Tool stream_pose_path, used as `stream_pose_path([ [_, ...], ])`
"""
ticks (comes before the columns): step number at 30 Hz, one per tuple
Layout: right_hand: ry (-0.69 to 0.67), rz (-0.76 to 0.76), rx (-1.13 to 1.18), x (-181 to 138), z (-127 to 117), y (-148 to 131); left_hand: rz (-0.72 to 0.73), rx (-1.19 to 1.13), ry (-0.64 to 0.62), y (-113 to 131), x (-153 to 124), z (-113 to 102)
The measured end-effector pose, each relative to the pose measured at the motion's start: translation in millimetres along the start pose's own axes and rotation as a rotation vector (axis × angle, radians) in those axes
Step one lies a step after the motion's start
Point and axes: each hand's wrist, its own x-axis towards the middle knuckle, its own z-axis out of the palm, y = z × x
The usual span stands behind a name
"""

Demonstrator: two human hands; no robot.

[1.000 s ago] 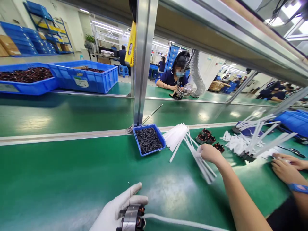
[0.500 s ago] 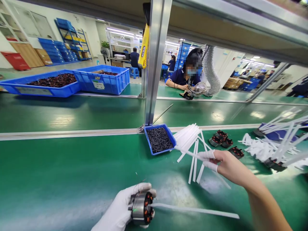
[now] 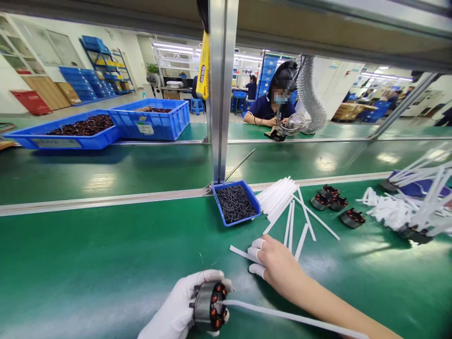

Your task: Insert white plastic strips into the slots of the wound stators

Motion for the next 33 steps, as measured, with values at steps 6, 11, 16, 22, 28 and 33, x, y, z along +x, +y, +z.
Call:
stream_pose_path([
  [6, 0.003, -0.004, 0.283, -2.4, -3.8, -1.4, -0.024, -0.023, 0.022, 3.5, -0.7, 0.8],
  [11, 0.055, -0.098, 0.583, -9.2, -26.4, -1.1, -0.037, -0.058, 0.074, 5.0, 0.2, 2.9],
  [16, -0.004, -0.183, 0.702, -12.2, -33.8, -1.2, -0.019, -0.113, 0.062, 0.5, 1.0, -1.6],
  [22, 0.038, -0.196, 0.732, -7.4, -11.6, -13.6, -0.036, -0.134, -0.034, -2.0, 0.1, -3.3],
  [28, 0.044, -0.188, 0.800, -2.8, 7.4, -28.2, -0.026, 0.008, 0.011, -4.9, 0.7, 7.0],
  [33, 0.043, -0.197, 0.748, -1.8, 7.7, -30.7, 0.016, 0.087, 0.038, -6.6, 4.0, 8.6],
])
